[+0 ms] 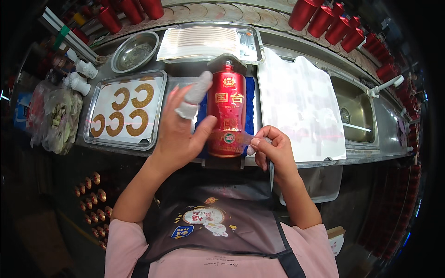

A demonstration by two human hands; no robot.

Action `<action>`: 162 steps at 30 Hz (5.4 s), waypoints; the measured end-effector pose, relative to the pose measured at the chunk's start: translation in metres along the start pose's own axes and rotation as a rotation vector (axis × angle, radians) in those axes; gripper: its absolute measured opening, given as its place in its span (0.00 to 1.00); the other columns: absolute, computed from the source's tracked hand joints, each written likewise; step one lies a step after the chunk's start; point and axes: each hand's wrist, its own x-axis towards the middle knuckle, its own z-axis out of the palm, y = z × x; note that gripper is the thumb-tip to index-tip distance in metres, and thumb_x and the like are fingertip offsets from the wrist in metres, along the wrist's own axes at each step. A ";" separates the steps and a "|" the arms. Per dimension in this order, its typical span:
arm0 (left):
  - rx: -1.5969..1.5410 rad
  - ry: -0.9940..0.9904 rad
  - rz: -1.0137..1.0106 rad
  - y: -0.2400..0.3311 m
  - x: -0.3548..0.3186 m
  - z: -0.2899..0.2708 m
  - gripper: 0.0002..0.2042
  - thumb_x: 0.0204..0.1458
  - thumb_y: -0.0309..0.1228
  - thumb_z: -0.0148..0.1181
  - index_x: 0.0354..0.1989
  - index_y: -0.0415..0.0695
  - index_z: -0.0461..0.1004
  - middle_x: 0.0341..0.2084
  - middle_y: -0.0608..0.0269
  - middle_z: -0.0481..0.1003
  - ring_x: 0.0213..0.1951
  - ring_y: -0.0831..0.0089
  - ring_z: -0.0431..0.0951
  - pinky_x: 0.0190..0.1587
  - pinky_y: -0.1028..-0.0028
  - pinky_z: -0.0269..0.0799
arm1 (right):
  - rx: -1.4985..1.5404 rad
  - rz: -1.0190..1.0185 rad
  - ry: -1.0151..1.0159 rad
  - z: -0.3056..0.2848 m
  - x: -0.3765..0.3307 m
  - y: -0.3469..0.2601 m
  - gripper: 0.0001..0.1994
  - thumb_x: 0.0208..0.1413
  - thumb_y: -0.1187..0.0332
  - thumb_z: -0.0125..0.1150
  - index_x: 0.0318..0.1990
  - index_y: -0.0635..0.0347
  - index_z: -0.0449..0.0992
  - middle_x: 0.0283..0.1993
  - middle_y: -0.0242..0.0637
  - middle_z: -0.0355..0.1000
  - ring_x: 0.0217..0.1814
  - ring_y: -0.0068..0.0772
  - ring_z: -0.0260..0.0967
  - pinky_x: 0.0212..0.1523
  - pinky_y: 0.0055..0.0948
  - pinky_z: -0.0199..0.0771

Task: The person applies gold crescent-shaped stickers to the neck of a red bottle, then wipes the bottle with a blue cloth. They place a rectangular label on the bottle body, smooth it, and wipe the surface again. The person repeats the process with a second red bottle.

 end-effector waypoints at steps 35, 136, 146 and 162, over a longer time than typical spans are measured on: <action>0.211 -0.289 0.187 0.009 0.023 0.010 0.45 0.50 0.49 0.67 0.75 0.48 0.54 0.69 0.47 0.60 0.75 0.49 0.50 0.72 0.37 0.28 | -0.137 -0.020 -0.010 -0.016 0.010 -0.006 0.06 0.59 0.71 0.65 0.37 0.60 0.74 0.27 0.34 0.77 0.22 0.14 0.67 0.21 0.14 0.61; -0.688 -0.275 -0.371 -0.005 -0.020 0.034 0.59 0.51 0.36 0.72 0.76 0.38 0.24 0.75 0.41 0.45 0.75 0.56 0.49 0.74 0.61 0.46 | -1.469 -0.520 -0.025 0.028 0.039 -0.055 0.34 0.57 0.39 0.61 0.71 0.25 0.63 0.66 0.63 0.61 0.48 0.62 0.77 0.48 0.46 0.79; -0.767 -0.293 -0.405 -0.002 -0.029 0.029 0.59 0.52 0.35 0.71 0.76 0.38 0.24 0.75 0.41 0.43 0.76 0.56 0.46 0.75 0.61 0.44 | -1.412 -0.521 -0.076 0.025 0.030 -0.046 0.33 0.58 0.40 0.60 0.72 0.27 0.63 0.66 0.63 0.61 0.49 0.62 0.76 0.48 0.46 0.78; -0.754 -0.222 -0.418 -0.005 -0.024 0.036 0.55 0.55 0.37 0.70 0.76 0.37 0.27 0.73 0.39 0.50 0.75 0.55 0.51 0.74 0.60 0.46 | -1.152 -0.554 -0.077 0.005 0.055 -0.036 0.33 0.63 0.45 0.58 0.75 0.30 0.58 0.64 0.58 0.67 0.59 0.59 0.70 0.59 0.45 0.72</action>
